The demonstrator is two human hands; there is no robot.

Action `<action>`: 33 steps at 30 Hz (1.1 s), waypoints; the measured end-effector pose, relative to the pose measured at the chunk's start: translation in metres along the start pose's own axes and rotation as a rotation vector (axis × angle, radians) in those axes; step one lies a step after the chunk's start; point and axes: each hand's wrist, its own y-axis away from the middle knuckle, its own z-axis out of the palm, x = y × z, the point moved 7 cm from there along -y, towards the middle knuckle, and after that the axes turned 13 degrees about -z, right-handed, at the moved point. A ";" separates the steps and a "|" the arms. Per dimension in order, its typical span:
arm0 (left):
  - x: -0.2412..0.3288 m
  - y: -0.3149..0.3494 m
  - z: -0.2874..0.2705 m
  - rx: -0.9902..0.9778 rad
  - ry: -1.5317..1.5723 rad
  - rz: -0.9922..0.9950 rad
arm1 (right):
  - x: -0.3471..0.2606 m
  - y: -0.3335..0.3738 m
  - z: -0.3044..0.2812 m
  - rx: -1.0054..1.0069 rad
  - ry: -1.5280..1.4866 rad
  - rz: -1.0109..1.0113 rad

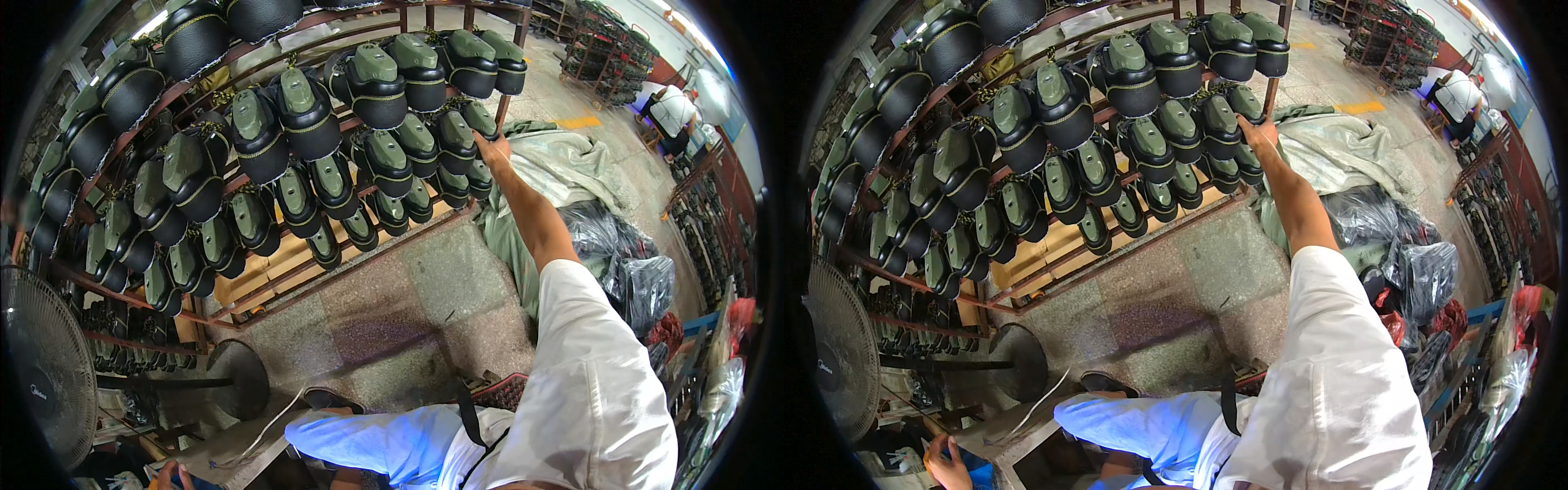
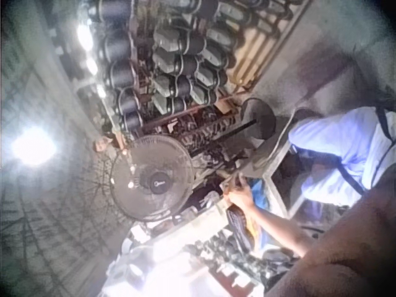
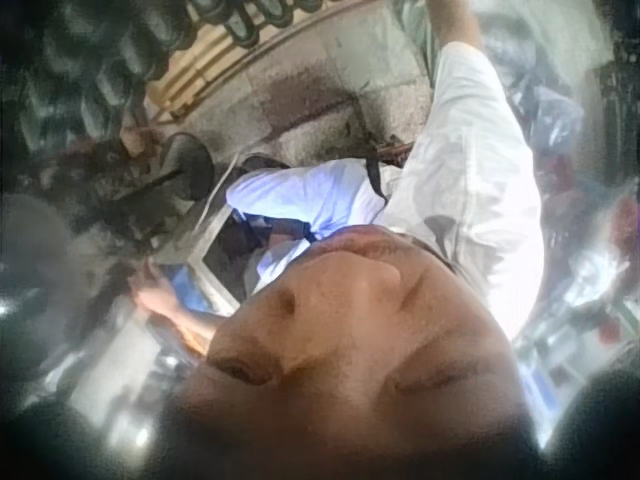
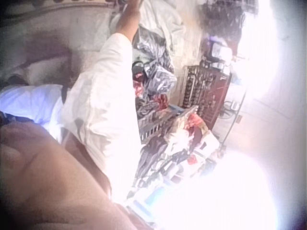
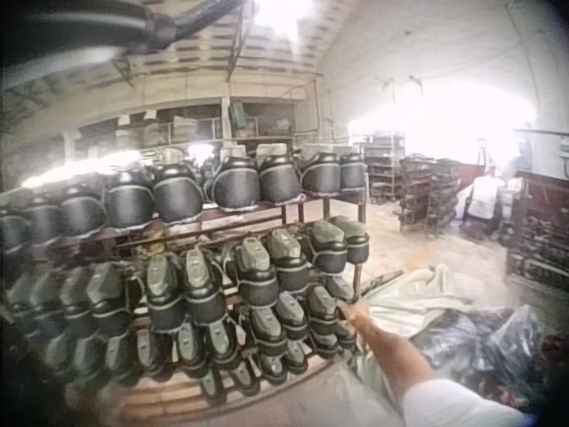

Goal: The person draws lines on the soles of shoes using a pen and then places the marked shoes onto a storage rack.

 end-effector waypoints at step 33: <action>-0.131 0.276 -0.148 0.431 -0.160 -0.322 | -0.580 0.685 -0.174 -1.526 -1.794 -1.632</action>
